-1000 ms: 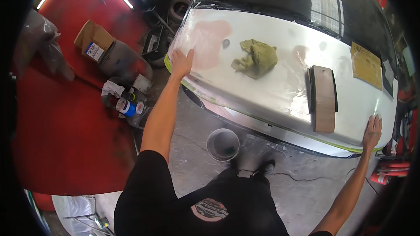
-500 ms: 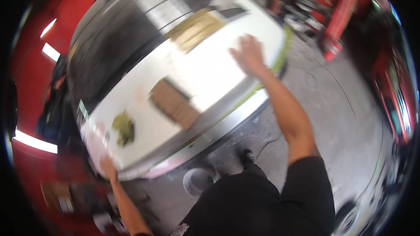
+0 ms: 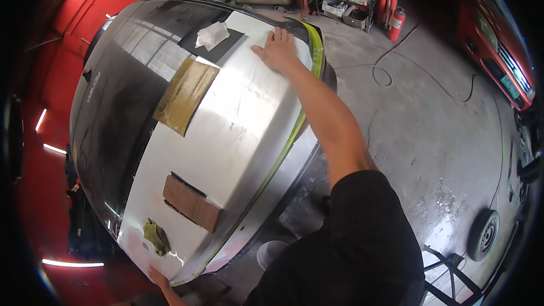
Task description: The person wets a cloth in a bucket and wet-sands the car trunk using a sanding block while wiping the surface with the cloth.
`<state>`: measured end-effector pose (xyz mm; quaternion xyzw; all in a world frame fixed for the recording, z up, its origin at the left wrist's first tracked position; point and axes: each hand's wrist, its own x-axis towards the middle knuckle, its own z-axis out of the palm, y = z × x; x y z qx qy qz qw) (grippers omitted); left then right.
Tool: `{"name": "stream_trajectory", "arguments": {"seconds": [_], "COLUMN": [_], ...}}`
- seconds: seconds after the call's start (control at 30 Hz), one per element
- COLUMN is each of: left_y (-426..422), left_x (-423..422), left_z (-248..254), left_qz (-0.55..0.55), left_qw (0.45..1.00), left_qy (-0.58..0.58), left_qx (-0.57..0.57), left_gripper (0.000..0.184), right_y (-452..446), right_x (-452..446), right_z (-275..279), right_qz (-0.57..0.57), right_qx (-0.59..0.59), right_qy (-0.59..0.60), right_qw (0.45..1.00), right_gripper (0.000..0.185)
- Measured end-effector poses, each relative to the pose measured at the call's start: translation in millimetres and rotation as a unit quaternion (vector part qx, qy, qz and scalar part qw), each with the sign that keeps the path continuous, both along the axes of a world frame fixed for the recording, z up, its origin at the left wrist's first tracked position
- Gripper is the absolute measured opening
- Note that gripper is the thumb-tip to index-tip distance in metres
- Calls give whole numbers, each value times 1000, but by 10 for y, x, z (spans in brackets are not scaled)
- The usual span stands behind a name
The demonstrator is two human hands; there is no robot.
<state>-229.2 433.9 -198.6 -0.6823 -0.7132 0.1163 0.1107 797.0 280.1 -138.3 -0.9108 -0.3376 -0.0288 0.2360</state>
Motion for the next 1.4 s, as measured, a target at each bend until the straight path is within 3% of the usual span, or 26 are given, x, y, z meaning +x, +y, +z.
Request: {"name": "stream_trajectory", "arguments": {"seconds": [0.2, 0.27, 0.37, 0.47, 0.6, 0.9, 1.03, 1.17, 1.27, 1.4], "left_y": [104, 82, 48, 25, -36, 194, 224, 173, 188, 174], "left_x": [-334, -310, -283, -230, -105, -365, -289, -363, -330, -231], "left_z": [-159, -158, -157, -145, -30, -216, -206, -224, -205, -130], "left_qz": [-71, -51, -28, -18, -21, -46, -31, -8, 13, 42], "left_qw": [997, 998, 999, 999, 999, 996, 995, 997, 999, 999], "left_qy": [12, 24, 28, 26, 36, 47, 90, 79, 38, 15], "left_qx": [34, 24, 23, 15, 4, 66, 29, 8, -1, -6], "left_gripper": [60, 60, 60, 60, 60, 57, 55, 55, 56, 55], "right_y": [-641, -694, -398, 13, 259, -616, -811, -581, -112, 90], "right_x": [-91, -115, -137, 96, 191, -69, -77, -63, 184, 264], "right_z": [-86, -33, 19, -33, 17, -84, -83, 140, -62, -105], "right_qz": [-10, -4, -26, 13, -3, -15, -27, 28, 52, 34], "right_qx": [-16, -45, -70, -4, -4, -26, -63, -96, -11, 13], "right_qy": [28, 25, 2, -10, 8, 30, 5, 22, -40, -19], "right_qw": [999, 999, 997, 1000, 1000, 999, 998, 995, 998, 999], "right_gripper": [98, 99, 100, 100, 101, 100, 97, 94, 93, 97]}}
